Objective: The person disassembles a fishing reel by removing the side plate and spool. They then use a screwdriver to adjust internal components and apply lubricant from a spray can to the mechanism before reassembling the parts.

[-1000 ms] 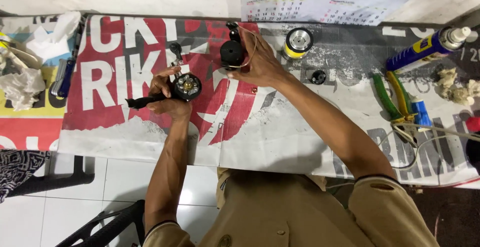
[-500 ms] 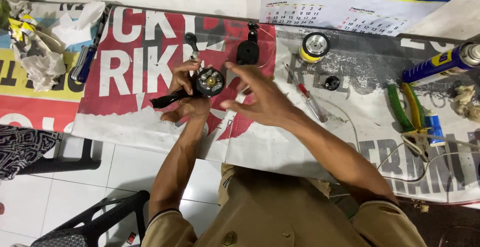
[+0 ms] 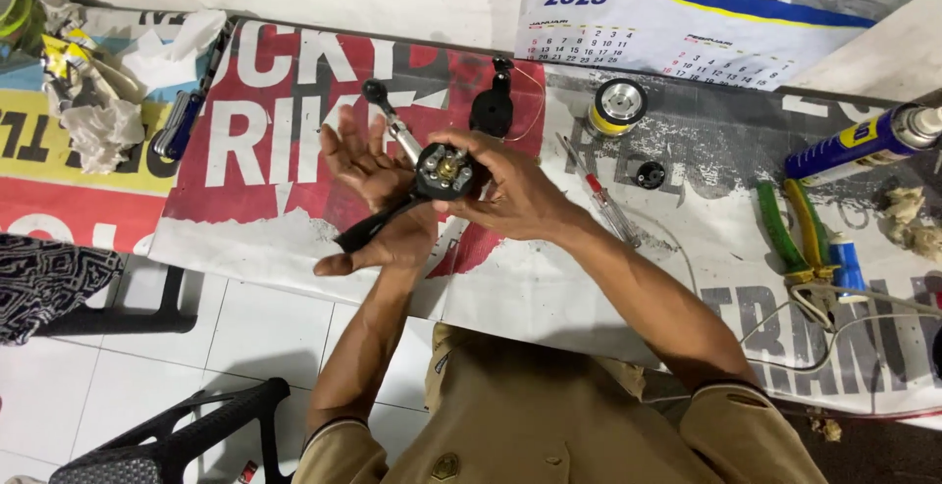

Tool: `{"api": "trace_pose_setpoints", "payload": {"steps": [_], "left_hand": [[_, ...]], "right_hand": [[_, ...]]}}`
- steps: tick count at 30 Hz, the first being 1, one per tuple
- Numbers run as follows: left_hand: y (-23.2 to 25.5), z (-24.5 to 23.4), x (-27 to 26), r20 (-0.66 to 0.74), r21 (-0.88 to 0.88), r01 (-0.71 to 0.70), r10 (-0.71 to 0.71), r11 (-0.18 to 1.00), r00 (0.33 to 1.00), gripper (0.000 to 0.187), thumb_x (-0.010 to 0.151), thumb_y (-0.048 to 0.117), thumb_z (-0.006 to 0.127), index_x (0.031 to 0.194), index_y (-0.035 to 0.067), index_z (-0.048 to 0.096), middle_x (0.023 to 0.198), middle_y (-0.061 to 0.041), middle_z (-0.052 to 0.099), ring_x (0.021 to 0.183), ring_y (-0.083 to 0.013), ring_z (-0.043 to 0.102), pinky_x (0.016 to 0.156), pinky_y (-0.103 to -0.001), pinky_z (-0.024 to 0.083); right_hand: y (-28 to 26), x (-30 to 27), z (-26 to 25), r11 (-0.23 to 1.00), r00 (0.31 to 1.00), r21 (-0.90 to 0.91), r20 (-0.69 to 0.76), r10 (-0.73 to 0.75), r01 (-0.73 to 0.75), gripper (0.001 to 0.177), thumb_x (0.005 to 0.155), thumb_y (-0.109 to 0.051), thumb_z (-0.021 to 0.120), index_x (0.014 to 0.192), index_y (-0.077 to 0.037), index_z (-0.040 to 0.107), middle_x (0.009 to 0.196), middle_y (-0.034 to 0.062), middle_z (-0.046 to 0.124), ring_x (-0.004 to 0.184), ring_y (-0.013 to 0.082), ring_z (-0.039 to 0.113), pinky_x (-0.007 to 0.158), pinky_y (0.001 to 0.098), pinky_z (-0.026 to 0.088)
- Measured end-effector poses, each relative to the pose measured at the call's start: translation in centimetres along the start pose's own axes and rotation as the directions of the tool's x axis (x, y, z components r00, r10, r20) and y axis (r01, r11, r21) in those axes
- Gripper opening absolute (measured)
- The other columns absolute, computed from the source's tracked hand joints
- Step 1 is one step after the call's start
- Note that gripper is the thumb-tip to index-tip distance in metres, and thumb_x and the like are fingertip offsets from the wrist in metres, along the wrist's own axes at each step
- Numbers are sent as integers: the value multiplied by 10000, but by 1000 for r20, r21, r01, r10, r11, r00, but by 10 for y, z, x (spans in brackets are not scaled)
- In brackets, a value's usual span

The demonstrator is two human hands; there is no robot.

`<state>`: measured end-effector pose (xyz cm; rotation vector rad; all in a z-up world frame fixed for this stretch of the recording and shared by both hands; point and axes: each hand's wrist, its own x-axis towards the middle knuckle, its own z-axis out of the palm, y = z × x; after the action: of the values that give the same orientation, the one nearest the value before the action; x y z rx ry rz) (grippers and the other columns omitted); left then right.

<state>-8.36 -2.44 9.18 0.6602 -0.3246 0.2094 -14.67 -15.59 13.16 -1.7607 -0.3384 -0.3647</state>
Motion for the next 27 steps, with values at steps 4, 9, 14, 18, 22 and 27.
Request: {"api": "trace_pose_setpoints", "payload": {"steps": [4,9,14,18,22,27], "left_hand": [[36,28,-18,47,72,15,-18,997,999,1288,657,824,768,1635,253,156,1682,-83,206,1438,-232,389,1160,-305,420],[47,-15,-18,276,163,310,-345,937,897,972,887,675,601,1588,92,262,1633,-104,256,1480,-235,305,1199,-428,396],[18,-12,-4,392,122,518,-521,847,759,1158,839,932,279,1579,42,307,1571,-215,376,1485,-356,337,1211,-543,334],[-6,-23,11,105,468,466,-571,751,814,884,990,757,337,1510,47,420,1478,-297,451,1451,-499,314,1201,-612,178],[-52,-58,10,-4,17,650,-651,759,759,540,984,571,545,1149,80,697,1114,-145,705,1107,-298,675,997,-438,515],[-33,-7,16,59,84,580,-585,811,809,526,992,549,518,1024,67,725,955,-115,714,943,-227,685,936,-351,545]], "right_hand": [[-6,5,-20,994,993,-38,73,-96,99,657,850,-126,887,1414,-9,570,1194,273,650,1028,389,689,838,505,588],[-16,11,-44,960,944,-127,255,-211,249,617,888,-137,854,1429,-54,570,1300,209,662,1190,413,667,998,522,547],[-31,22,-49,944,850,-160,497,-176,289,637,909,14,727,1497,-40,487,1370,291,605,1222,562,583,1017,675,485],[-62,31,-46,905,806,-301,588,-71,299,613,888,30,709,1469,22,514,1389,317,573,1225,548,568,1053,666,478],[0,7,-45,941,868,-259,492,-66,218,667,956,-17,694,1551,-124,410,1532,261,396,1353,632,412,1079,776,397],[15,-9,-41,882,965,-401,183,-187,247,688,975,-242,758,1571,-146,427,1581,138,399,1456,408,455,1172,558,439]]}}
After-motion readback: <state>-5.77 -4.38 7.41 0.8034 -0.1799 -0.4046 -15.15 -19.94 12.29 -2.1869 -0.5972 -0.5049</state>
